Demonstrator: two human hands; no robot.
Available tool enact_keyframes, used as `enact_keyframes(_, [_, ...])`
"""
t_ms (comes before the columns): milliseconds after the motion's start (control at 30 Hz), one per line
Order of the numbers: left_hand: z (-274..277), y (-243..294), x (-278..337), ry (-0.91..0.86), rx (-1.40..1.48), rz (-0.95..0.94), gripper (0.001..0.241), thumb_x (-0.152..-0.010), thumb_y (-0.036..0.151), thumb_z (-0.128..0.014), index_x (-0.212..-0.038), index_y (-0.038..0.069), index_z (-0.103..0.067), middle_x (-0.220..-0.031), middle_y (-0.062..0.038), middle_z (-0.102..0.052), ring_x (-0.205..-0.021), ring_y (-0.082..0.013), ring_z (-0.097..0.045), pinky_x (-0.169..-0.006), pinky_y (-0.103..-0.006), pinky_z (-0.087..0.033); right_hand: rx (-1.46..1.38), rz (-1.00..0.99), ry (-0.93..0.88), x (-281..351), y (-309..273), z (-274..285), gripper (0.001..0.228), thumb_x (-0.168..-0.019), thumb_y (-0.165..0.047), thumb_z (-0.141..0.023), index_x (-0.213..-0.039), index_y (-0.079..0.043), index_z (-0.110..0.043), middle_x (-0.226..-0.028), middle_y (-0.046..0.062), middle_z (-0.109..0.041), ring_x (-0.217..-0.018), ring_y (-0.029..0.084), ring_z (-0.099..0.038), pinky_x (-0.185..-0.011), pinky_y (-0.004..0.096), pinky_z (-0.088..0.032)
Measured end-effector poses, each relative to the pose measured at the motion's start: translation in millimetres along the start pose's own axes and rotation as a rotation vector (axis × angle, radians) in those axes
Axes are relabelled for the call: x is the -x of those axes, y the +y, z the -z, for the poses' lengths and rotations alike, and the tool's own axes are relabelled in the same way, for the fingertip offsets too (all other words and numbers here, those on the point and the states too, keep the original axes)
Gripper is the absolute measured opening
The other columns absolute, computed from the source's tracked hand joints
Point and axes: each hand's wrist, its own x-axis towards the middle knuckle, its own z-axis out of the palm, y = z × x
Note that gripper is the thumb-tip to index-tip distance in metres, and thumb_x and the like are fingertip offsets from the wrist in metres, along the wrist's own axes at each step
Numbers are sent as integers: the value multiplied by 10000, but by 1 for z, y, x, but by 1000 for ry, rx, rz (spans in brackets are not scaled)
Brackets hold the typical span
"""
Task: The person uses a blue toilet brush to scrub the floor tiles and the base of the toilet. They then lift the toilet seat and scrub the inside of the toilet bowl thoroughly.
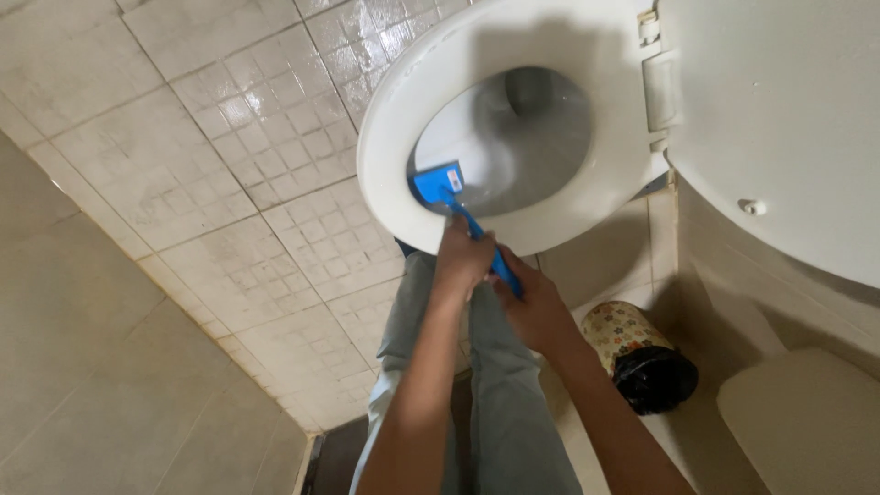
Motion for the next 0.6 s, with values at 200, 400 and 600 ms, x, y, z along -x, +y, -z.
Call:
enact_keyframes(200, [10,19,-38,136,-228,-227,609,-870,109,-626,-1417,-69,-424,-813,-252,-739,-680,-311,-759,-569,-398,-571,-62,123,107,-32,-31,-9,535,-1028,-202,-544,-1535,-57,-454,-1223,242,-687,-1101,309,-684,-939,390,-509])
enact_keyframes(400, [9,80,-43,163,-269,-276,513,-861,165,-646,-1287,-101,-538,-899,-283,-728,-819,-416,-777,-715,-465,-591,-148,179,120,-67,-37,7,506,-1018,-149,-538,-1504,-15,-494,-1287,200,-712,-1129,256,-688,-987,372,-510])
enact_keyframes(600, [-2,18,-72,225,-373,-474,499,-837,147,-697,-1236,-98,-523,-1048,-346,-698,-995,-499,-676,-833,-513,-544,-14,28,116,-40,-39,2,540,-1000,-218,-557,-1521,-86,-503,-949,243,-715,-826,328,-710,-793,425,-546])
